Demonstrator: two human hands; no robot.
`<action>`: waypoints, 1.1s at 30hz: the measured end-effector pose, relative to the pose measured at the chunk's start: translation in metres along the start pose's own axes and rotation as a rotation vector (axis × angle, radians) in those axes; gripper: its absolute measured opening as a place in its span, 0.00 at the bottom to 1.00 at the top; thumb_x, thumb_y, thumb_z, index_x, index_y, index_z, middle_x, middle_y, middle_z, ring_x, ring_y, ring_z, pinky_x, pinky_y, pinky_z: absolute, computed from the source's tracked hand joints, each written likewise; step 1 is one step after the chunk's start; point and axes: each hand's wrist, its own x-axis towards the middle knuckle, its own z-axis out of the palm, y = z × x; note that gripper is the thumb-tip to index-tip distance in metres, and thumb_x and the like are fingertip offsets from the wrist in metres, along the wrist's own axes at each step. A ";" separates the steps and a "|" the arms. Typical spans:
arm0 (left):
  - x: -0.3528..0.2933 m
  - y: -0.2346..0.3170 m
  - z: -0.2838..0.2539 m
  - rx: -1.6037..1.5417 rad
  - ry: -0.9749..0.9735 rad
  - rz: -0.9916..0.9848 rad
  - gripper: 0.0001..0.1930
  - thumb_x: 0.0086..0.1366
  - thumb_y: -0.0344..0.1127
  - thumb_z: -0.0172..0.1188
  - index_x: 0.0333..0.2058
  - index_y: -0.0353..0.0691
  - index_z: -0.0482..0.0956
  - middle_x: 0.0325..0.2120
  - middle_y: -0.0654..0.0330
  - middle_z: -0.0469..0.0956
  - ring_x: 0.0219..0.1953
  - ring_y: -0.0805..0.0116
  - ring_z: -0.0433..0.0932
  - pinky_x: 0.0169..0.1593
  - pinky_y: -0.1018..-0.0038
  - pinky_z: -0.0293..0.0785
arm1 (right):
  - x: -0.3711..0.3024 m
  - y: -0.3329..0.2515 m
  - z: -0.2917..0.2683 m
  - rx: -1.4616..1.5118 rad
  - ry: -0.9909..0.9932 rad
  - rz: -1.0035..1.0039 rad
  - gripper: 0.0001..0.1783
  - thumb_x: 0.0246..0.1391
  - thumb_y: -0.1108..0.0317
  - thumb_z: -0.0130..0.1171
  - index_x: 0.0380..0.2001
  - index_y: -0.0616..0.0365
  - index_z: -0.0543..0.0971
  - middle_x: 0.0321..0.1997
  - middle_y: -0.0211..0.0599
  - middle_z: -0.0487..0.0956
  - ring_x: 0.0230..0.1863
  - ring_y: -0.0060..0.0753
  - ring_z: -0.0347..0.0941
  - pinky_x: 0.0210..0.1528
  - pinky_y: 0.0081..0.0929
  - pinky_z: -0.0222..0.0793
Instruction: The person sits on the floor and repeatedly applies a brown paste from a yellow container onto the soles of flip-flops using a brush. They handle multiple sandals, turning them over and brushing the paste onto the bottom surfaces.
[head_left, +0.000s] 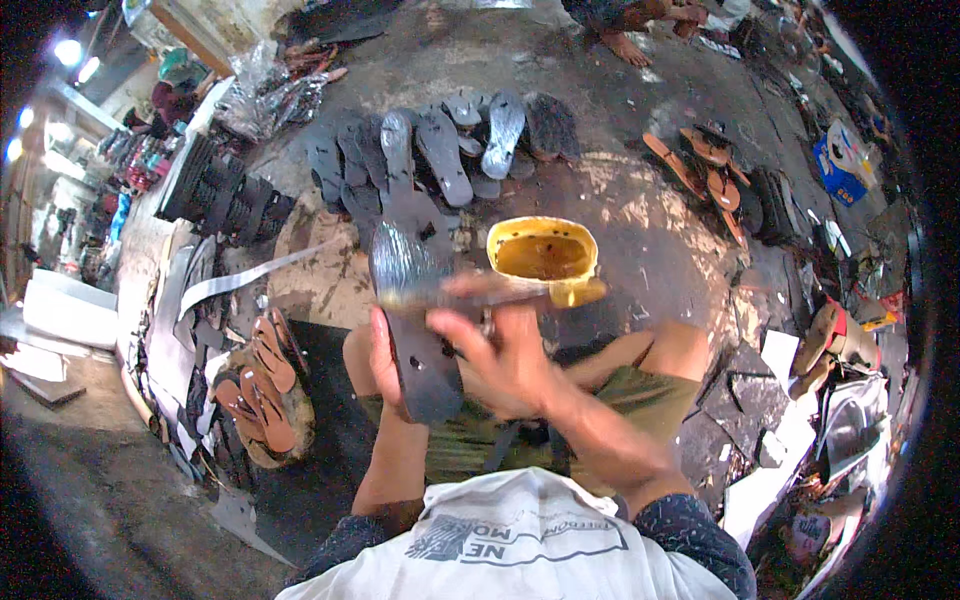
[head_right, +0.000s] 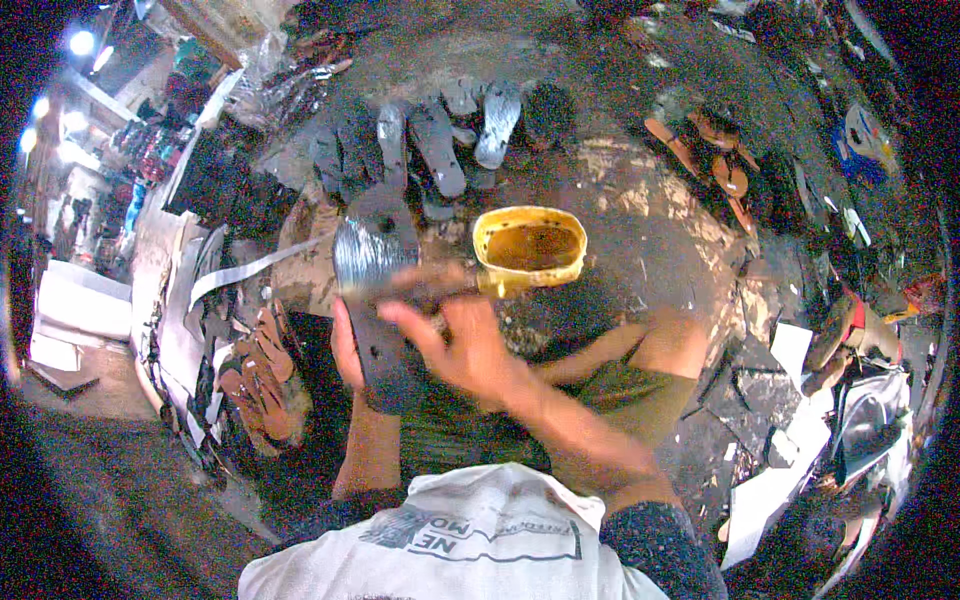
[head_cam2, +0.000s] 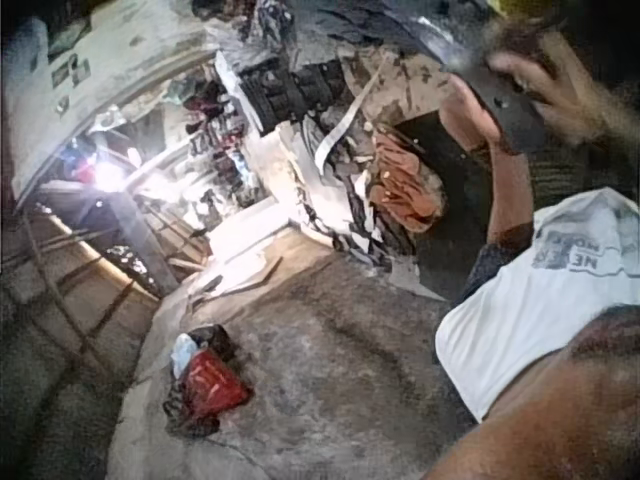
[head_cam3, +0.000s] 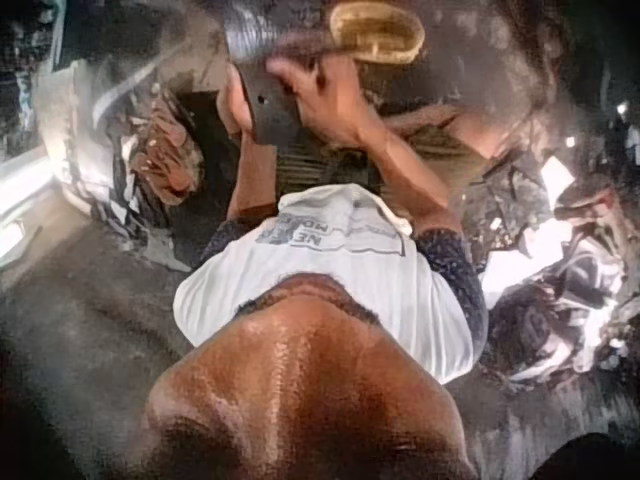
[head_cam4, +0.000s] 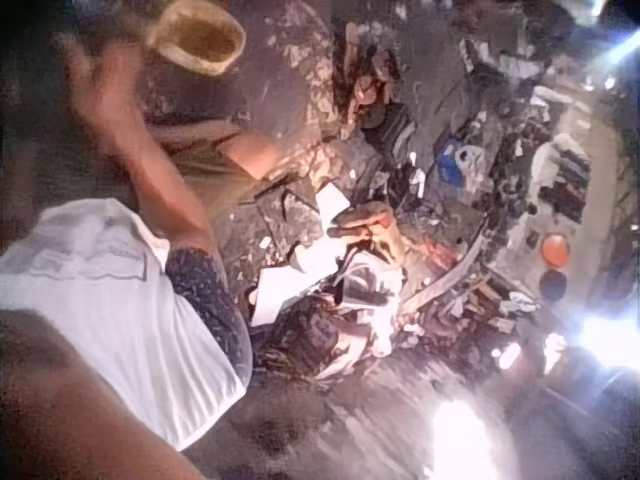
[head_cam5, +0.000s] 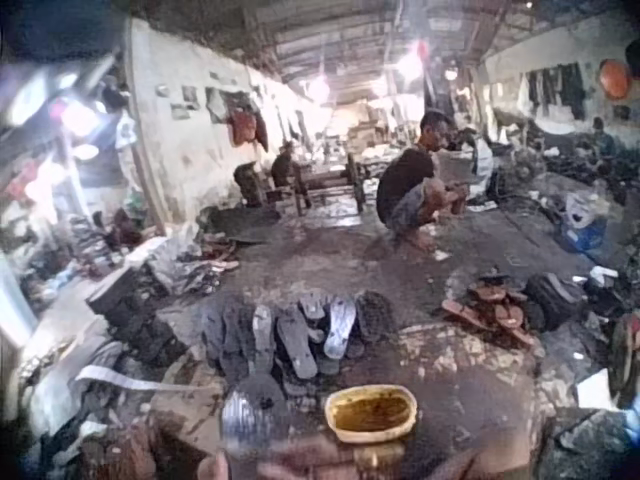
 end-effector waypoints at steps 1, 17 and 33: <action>-0.004 0.001 0.005 -0.025 0.005 0.029 0.30 0.77 0.58 0.40 0.54 0.34 0.74 0.44 0.51 0.82 0.42 0.58 0.82 0.51 0.63 0.78 | -0.005 0.001 -0.007 -0.047 -0.130 0.012 0.13 0.60 0.65 0.68 0.44 0.61 0.81 0.43 0.40 0.82 0.50 0.36 0.78 0.54 0.34 0.73; -0.012 -0.011 -0.050 0.110 -0.153 0.023 0.42 0.71 0.67 0.45 0.71 0.42 0.58 0.67 0.45 0.66 0.60 0.36 0.72 0.52 0.46 0.77 | 0.084 0.015 -0.047 -0.147 0.222 0.057 0.17 0.62 0.59 0.67 0.45 0.61 0.79 0.40 0.46 0.85 0.39 0.44 0.83 0.43 0.36 0.77; 0.008 -0.006 -0.041 -0.099 -0.038 0.023 0.36 0.72 0.64 0.48 0.68 0.43 0.64 0.62 0.47 0.72 0.60 0.39 0.72 0.55 0.44 0.74 | 0.053 0.005 -0.035 -0.246 -0.127 -0.227 0.16 0.62 0.63 0.67 0.47 0.61 0.81 0.40 0.42 0.85 0.42 0.34 0.81 0.47 0.31 0.74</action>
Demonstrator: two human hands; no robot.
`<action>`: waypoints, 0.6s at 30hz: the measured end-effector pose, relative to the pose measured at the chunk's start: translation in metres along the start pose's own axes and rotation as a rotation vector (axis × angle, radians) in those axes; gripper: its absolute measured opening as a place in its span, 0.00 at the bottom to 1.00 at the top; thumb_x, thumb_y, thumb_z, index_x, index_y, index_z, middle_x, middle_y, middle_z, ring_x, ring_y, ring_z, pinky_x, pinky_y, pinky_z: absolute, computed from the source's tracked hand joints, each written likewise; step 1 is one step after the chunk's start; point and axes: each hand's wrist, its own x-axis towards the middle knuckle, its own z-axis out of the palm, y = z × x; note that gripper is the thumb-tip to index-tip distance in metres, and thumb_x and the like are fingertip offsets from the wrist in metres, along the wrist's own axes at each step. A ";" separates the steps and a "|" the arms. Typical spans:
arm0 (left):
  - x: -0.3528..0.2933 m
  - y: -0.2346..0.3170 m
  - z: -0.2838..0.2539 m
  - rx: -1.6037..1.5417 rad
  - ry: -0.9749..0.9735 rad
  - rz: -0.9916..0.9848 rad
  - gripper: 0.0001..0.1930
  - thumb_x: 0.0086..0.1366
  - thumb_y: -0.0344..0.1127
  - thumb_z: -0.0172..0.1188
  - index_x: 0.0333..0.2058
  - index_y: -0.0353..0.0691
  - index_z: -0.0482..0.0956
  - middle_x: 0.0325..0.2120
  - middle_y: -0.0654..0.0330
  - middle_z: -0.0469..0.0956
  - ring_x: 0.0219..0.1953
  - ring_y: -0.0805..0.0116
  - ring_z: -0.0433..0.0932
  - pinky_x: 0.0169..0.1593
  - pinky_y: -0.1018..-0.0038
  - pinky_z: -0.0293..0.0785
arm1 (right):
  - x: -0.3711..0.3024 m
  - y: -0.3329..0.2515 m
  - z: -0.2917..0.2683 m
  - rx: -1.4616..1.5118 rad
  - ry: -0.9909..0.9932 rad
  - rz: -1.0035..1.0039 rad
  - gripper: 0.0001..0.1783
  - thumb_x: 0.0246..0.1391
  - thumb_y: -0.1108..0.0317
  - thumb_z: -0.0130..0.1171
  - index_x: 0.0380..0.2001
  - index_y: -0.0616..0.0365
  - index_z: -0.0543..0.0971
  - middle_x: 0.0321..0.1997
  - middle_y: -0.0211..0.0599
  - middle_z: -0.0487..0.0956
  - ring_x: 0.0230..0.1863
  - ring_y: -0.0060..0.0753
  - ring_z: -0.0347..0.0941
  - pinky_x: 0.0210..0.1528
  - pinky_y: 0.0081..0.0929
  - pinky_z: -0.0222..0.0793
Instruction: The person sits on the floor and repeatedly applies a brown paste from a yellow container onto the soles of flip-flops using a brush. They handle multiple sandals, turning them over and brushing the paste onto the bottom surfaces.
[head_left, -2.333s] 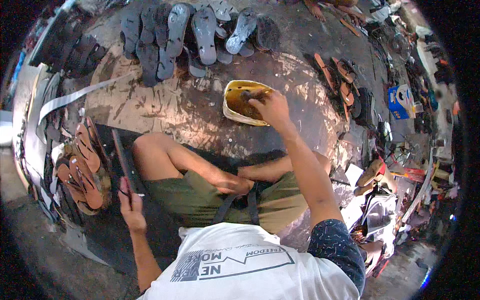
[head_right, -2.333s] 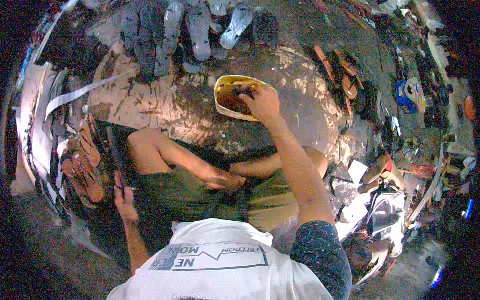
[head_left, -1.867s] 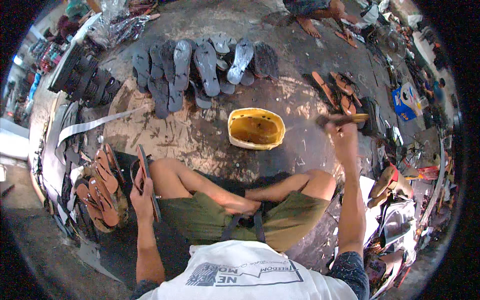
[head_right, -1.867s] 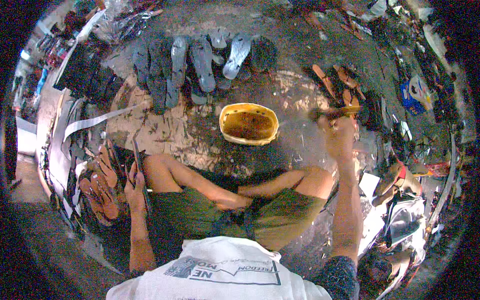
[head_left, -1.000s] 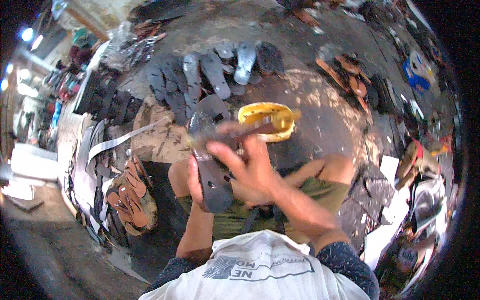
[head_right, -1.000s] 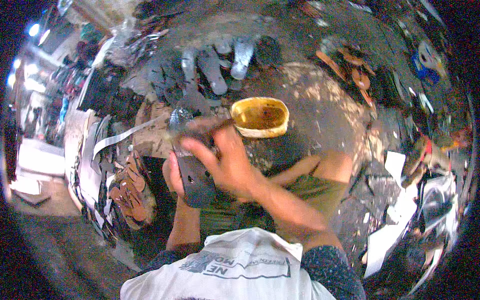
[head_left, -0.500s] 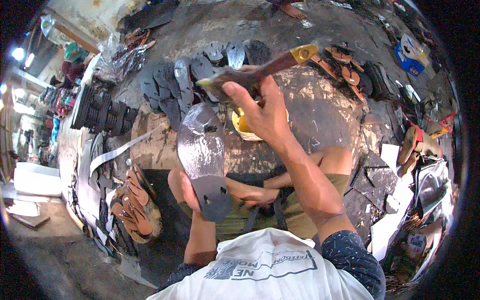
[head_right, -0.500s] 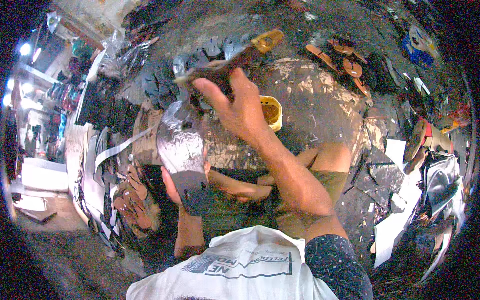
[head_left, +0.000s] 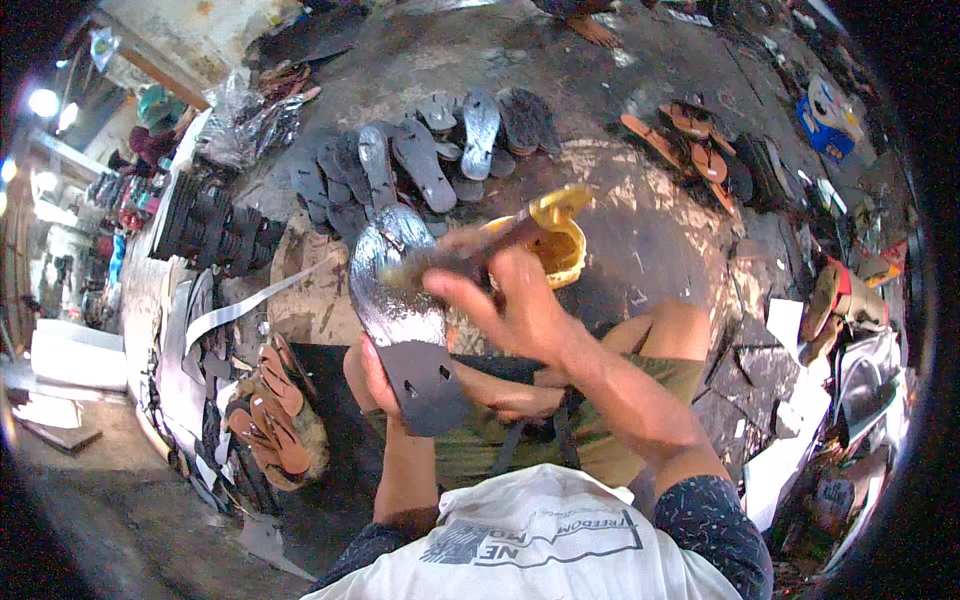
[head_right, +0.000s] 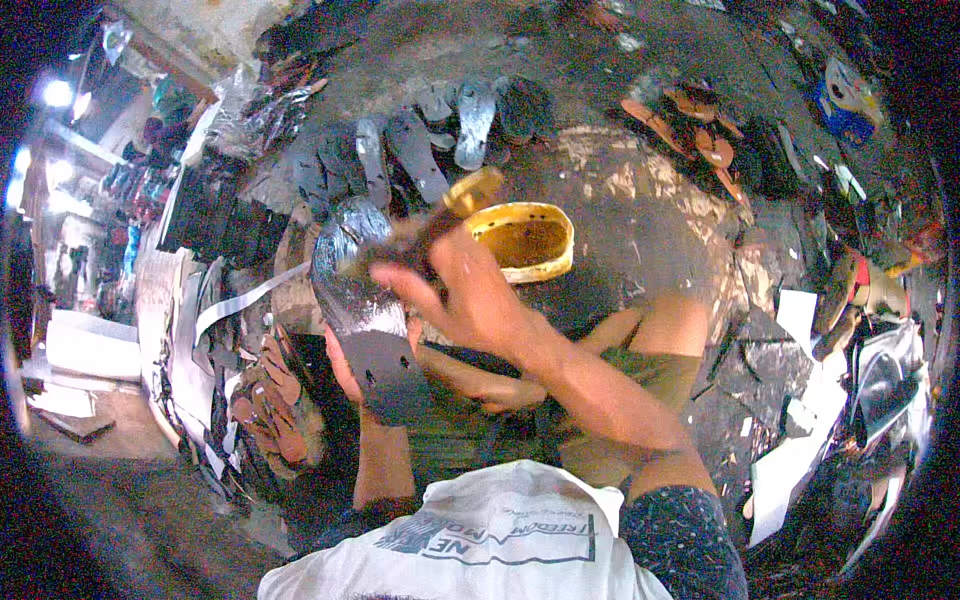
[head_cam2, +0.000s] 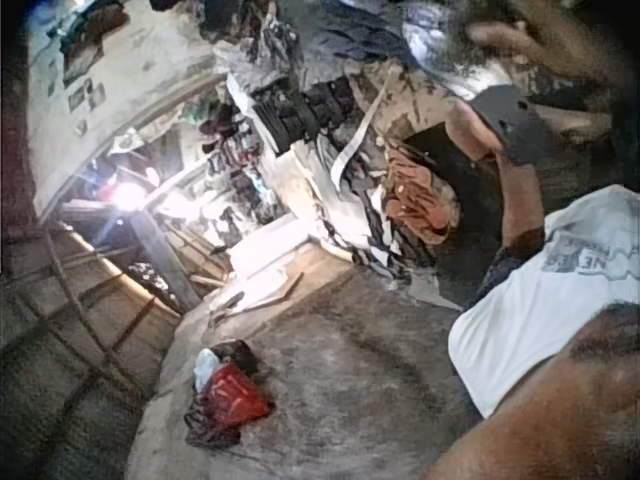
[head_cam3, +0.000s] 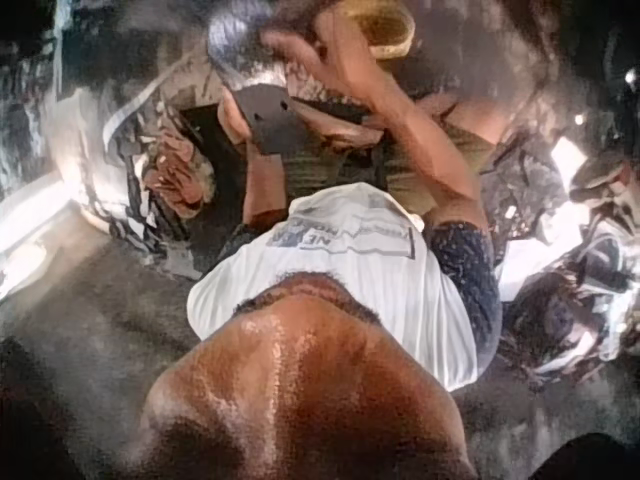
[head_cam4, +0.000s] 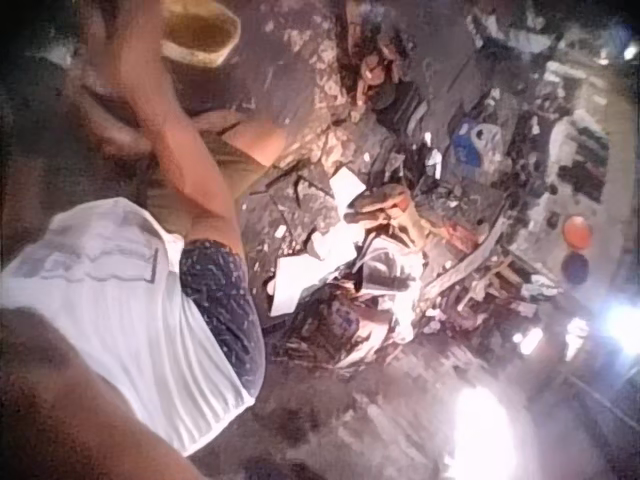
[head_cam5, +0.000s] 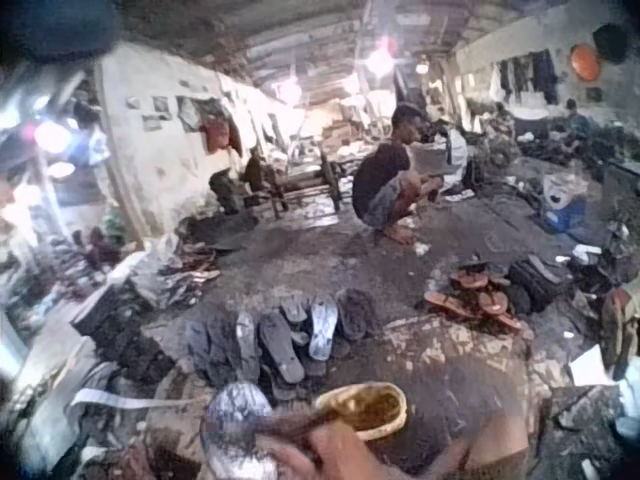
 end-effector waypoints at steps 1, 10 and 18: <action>-0.002 0.001 -0.003 -0.053 -0.108 -0.038 0.36 0.72 0.64 0.48 0.68 0.44 0.64 0.62 0.47 0.71 0.60 0.40 0.72 0.55 0.44 0.74 | -0.012 -0.004 0.000 0.181 -0.085 0.144 0.18 0.58 0.58 0.69 0.43 0.59 0.81 0.40 0.49 0.82 0.44 0.54 0.79 0.47 0.45 0.72; -0.006 -0.007 0.019 0.116 -0.140 -0.028 0.33 0.75 0.61 0.43 0.66 0.41 0.66 0.60 0.49 0.73 0.55 0.47 0.78 0.56 0.47 0.77 | 0.002 0.010 0.001 0.137 0.040 0.209 0.17 0.61 0.60 0.67 0.48 0.60 0.80 0.41 0.44 0.84 0.44 0.47 0.80 0.48 0.40 0.74; 0.043 0.009 0.029 -0.121 -0.240 -0.096 0.34 0.77 0.61 0.43 0.68 0.41 0.64 0.62 0.44 0.72 0.53 0.50 0.80 0.49 0.56 0.85 | -0.098 -0.029 0.018 0.423 -0.130 0.597 0.17 0.61 0.61 0.66 0.48 0.61 0.82 0.51 0.50 0.83 0.54 0.51 0.79 0.57 0.44 0.72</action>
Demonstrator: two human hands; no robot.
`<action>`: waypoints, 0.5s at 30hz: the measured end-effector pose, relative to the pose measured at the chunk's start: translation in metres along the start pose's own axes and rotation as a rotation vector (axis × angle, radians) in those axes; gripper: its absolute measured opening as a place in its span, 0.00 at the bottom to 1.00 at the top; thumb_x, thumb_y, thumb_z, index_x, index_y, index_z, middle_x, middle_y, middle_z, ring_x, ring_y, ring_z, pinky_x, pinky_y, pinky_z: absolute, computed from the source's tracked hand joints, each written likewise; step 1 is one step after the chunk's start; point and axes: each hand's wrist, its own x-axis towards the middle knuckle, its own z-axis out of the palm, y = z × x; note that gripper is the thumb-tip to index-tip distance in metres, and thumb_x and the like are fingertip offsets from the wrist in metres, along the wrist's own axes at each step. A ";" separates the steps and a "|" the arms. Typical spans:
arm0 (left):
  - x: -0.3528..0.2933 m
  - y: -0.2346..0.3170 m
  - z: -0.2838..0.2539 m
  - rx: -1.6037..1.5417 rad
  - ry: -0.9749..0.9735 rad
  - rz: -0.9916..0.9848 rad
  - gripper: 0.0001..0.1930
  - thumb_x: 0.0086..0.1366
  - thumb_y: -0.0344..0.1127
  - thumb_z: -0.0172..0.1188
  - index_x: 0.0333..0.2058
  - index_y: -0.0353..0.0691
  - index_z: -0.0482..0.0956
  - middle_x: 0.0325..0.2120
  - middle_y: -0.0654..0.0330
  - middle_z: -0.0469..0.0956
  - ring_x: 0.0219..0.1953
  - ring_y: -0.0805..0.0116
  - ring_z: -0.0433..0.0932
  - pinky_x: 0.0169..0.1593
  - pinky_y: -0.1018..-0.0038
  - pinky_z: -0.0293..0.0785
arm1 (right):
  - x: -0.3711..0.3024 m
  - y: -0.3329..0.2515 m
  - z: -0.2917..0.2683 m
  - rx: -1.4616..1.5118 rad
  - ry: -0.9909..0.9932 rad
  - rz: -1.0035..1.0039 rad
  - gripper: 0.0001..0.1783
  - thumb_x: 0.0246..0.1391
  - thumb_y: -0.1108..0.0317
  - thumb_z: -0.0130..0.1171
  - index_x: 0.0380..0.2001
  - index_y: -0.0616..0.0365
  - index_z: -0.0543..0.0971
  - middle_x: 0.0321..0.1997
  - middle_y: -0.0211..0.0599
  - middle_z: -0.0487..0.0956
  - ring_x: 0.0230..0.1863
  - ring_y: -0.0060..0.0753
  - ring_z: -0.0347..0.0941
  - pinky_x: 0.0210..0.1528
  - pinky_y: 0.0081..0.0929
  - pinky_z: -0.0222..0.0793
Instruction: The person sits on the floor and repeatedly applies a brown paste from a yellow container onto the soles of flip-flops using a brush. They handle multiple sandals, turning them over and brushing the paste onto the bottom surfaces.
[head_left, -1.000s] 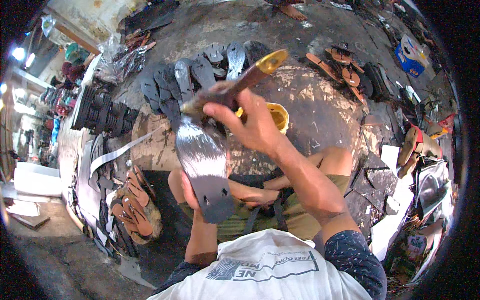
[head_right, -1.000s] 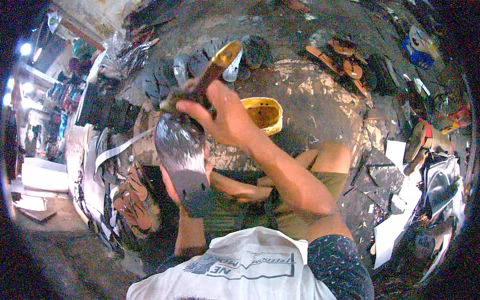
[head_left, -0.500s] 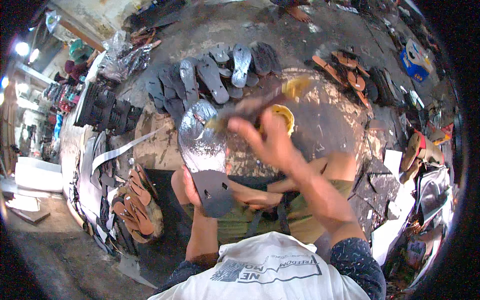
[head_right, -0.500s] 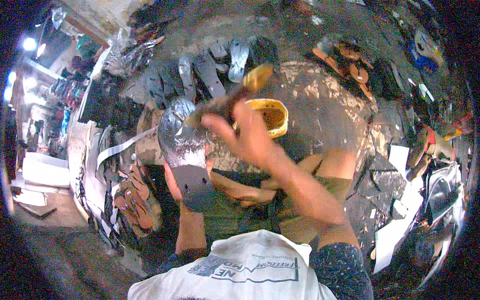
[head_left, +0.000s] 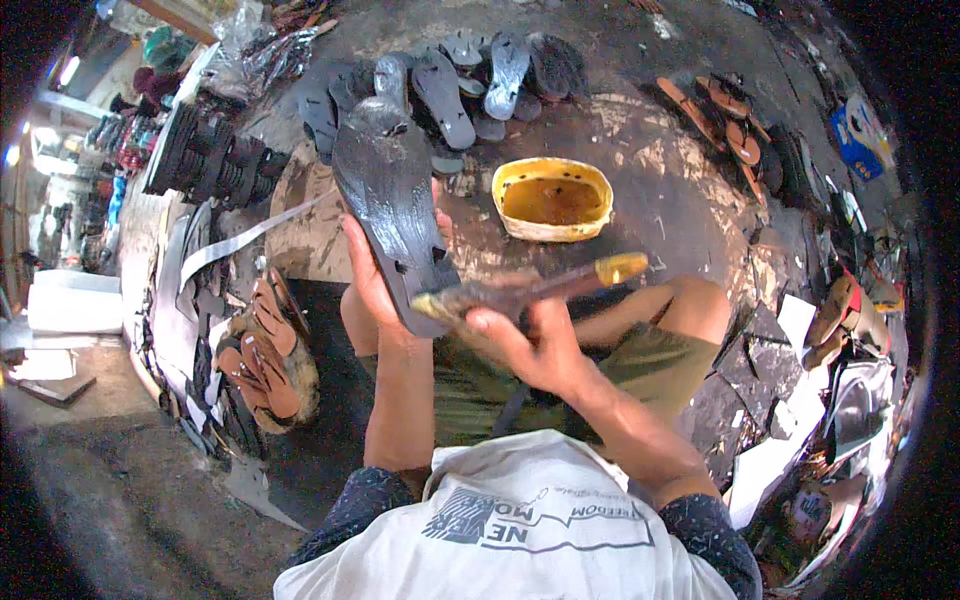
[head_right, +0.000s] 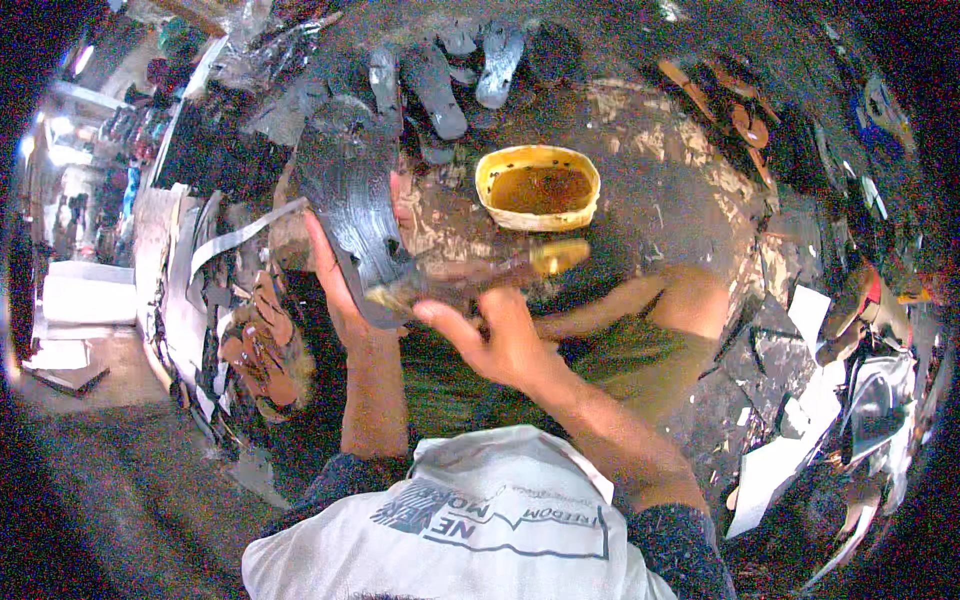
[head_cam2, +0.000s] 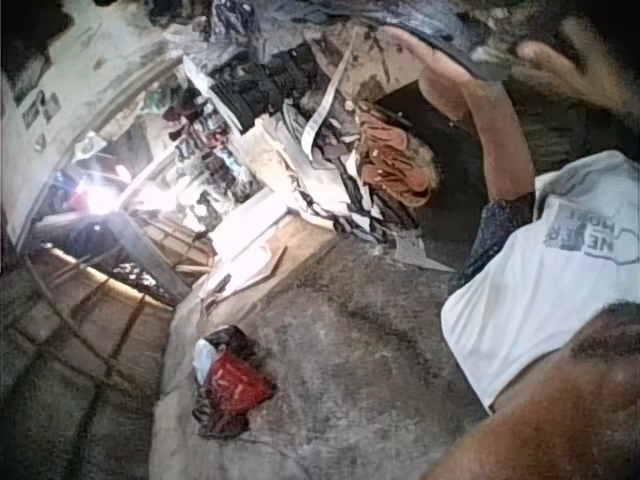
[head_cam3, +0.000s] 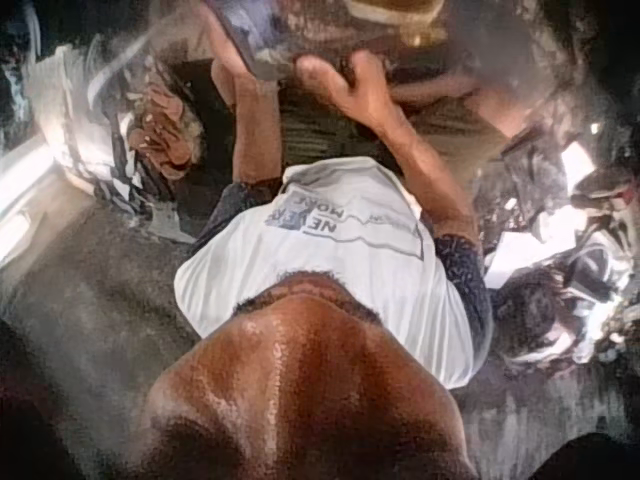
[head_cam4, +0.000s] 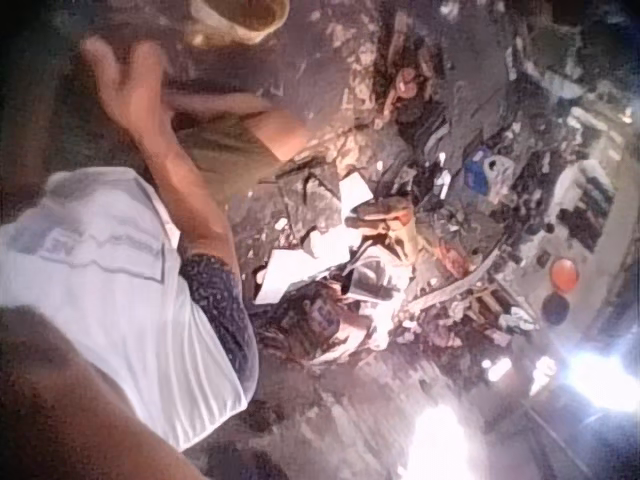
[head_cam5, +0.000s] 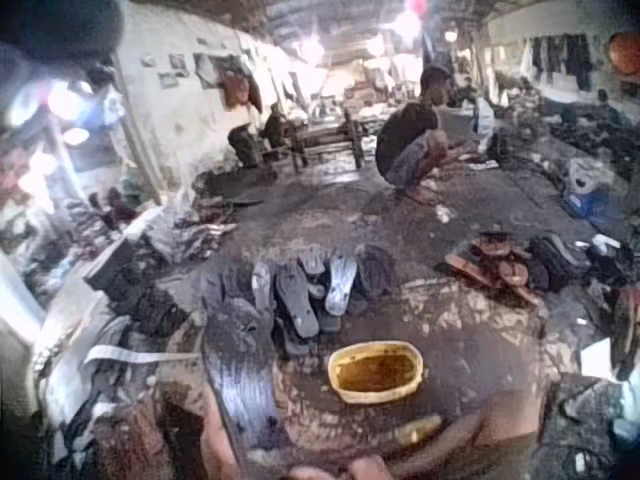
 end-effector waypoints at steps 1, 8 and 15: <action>0.004 0.000 0.003 -0.036 0.058 -0.013 0.34 0.76 0.62 0.44 0.69 0.42 0.64 0.62 0.42 0.72 0.49 0.48 0.82 0.48 0.59 0.85 | 0.001 -0.007 -0.005 -0.126 0.019 -0.128 0.18 0.61 0.60 0.67 0.48 0.61 0.83 0.51 0.50 0.83 0.54 0.53 0.79 0.58 0.46 0.71; -0.019 -0.053 -0.005 -0.049 0.143 -0.194 0.26 0.76 0.57 0.51 0.61 0.46 0.73 0.56 0.56 0.79 0.53 0.57 0.80 0.53 0.52 0.81 | 0.135 -0.008 -0.036 -0.507 0.191 -0.712 0.17 0.58 0.55 0.67 0.35 0.59 0.79 0.33 0.51 0.75 0.35 0.56 0.72 0.37 0.51 0.66; 0.032 0.018 -0.029 0.025 0.083 -0.088 0.31 0.76 0.59 0.49 0.64 0.40 0.70 0.58 0.46 0.76 0.54 0.52 0.80 0.49 0.58 0.83 | 0.016 -0.026 -0.021 -0.306 -0.191 -0.410 0.15 0.57 0.56 0.70 0.42 0.54 0.87 0.48 0.40 0.84 0.52 0.48 0.79 0.57 0.45 0.70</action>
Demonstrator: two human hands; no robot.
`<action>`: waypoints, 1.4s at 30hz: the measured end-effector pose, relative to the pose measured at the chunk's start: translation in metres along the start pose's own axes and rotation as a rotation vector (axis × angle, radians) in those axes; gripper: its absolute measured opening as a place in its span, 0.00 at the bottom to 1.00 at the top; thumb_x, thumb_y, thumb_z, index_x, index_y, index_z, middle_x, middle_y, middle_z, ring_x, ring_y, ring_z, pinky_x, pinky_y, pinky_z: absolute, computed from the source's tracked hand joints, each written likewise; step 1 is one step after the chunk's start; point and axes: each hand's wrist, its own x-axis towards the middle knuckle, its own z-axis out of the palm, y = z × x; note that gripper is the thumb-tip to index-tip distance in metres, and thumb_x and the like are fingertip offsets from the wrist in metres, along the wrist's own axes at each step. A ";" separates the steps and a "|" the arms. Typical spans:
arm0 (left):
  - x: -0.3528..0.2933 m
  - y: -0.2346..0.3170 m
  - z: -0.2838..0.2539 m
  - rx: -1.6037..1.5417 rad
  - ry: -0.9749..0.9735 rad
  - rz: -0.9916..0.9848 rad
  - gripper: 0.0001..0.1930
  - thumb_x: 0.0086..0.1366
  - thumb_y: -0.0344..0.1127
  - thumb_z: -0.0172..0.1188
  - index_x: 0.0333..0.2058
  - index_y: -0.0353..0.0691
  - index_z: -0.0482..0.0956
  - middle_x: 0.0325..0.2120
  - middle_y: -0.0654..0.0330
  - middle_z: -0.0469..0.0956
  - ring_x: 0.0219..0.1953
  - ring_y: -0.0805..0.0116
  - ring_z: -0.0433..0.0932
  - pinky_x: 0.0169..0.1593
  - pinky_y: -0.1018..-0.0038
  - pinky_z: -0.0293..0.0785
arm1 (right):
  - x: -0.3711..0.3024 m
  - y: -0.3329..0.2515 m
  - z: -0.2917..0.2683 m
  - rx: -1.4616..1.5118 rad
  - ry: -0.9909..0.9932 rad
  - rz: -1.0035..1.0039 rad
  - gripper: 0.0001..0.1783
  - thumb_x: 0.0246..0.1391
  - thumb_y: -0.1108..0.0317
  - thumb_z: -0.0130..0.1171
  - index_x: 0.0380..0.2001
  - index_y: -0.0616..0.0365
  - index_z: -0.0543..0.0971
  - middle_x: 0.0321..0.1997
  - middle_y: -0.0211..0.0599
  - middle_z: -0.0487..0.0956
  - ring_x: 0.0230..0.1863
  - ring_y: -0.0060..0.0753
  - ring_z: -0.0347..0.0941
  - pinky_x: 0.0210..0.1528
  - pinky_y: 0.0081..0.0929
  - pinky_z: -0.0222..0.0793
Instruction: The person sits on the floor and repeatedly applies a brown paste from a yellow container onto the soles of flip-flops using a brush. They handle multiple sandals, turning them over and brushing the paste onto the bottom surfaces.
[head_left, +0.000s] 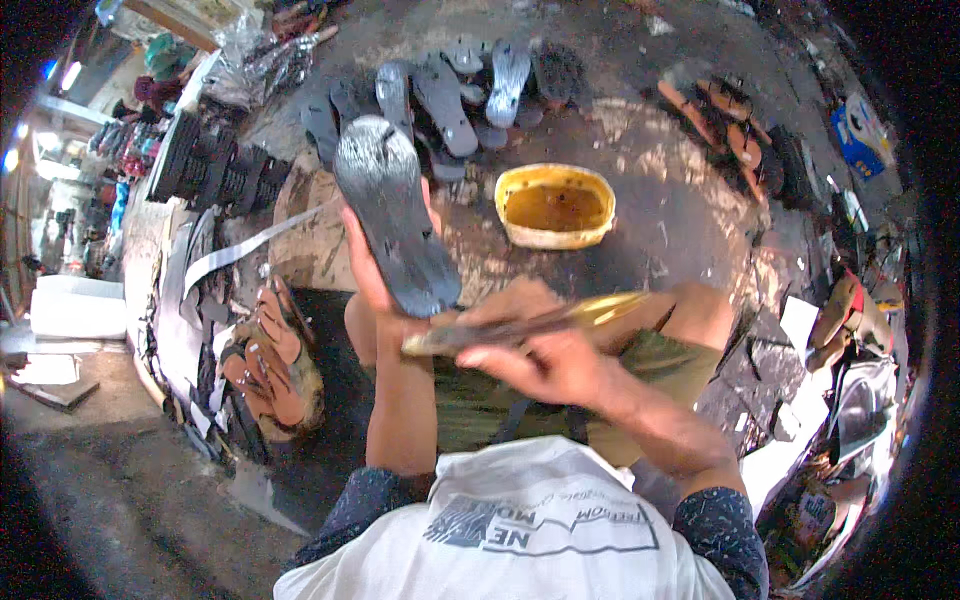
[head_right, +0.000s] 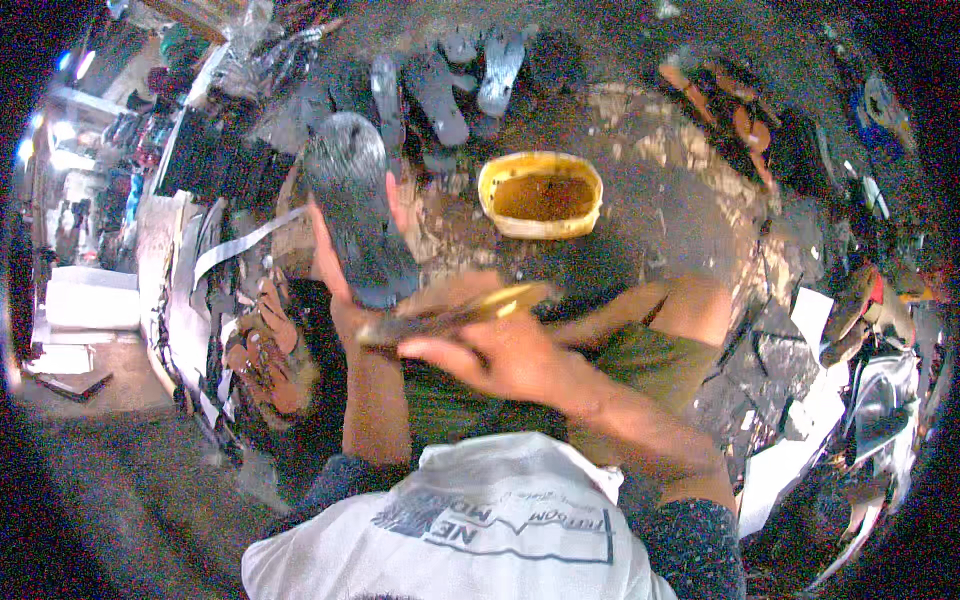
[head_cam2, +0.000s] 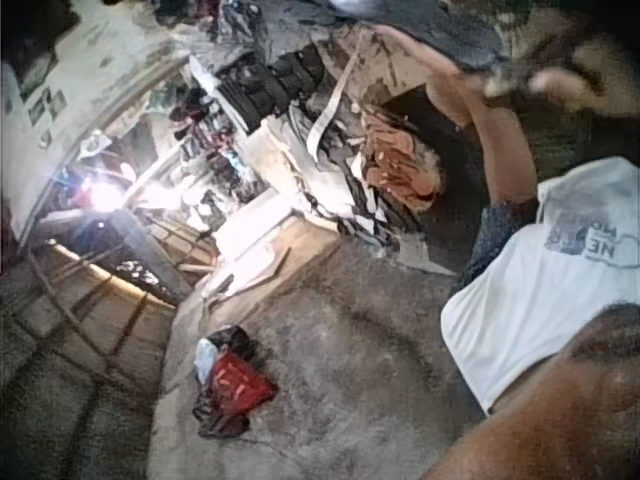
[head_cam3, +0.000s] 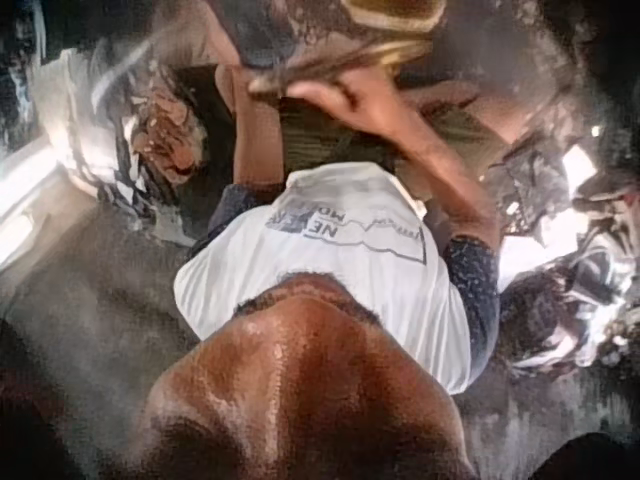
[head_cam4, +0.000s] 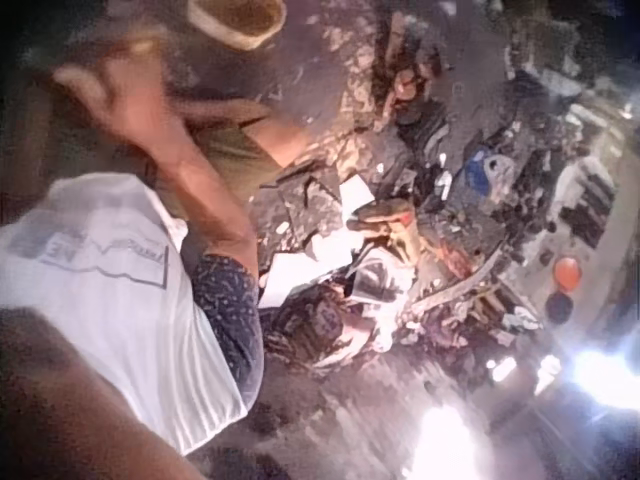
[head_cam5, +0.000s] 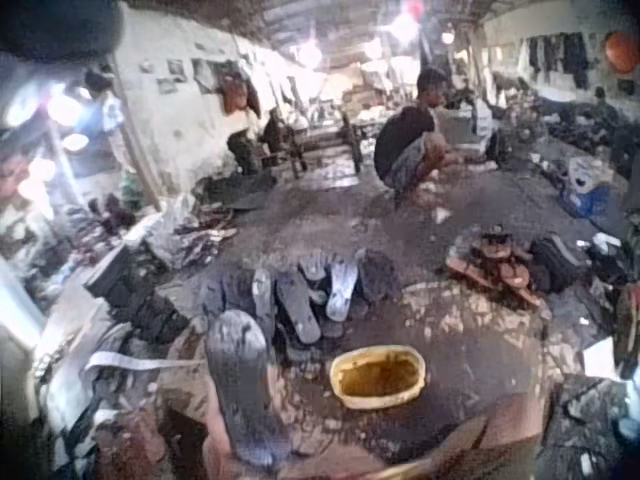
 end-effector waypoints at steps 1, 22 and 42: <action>-0.011 -0.003 0.005 0.012 0.019 0.031 0.32 0.76 0.59 0.49 0.65 0.40 0.69 0.58 0.46 0.76 0.54 0.52 0.80 0.49 0.58 0.83 | 0.004 -0.008 -0.008 0.035 0.034 0.050 0.15 0.56 0.57 0.71 0.42 0.54 0.87 0.47 0.39 0.85 0.52 0.46 0.79 0.56 0.45 0.70; 0.000 -0.026 0.019 -0.019 -0.169 -0.089 0.34 0.74 0.63 0.46 0.64 0.40 0.70 0.57 0.48 0.77 0.50 0.52 0.80 0.51 0.58 0.81 | -0.012 0.009 0.009 0.054 0.181 0.001 0.19 0.54 0.67 0.73 0.47 0.60 0.81 0.45 0.42 0.82 0.45 0.45 0.79 0.50 0.40 0.71; -0.003 -0.048 0.022 0.098 0.021 -0.099 0.32 0.75 0.61 0.47 0.64 0.40 0.69 0.54 0.43 0.78 0.46 0.56 0.84 0.45 0.66 0.85 | -0.015 -0.012 -0.018 -0.077 0.026 0.023 0.18 0.56 0.52 0.68 0.42 0.53 0.85 0.44 0.34 0.84 0.47 0.46 0.78 0.52 0.42 0.67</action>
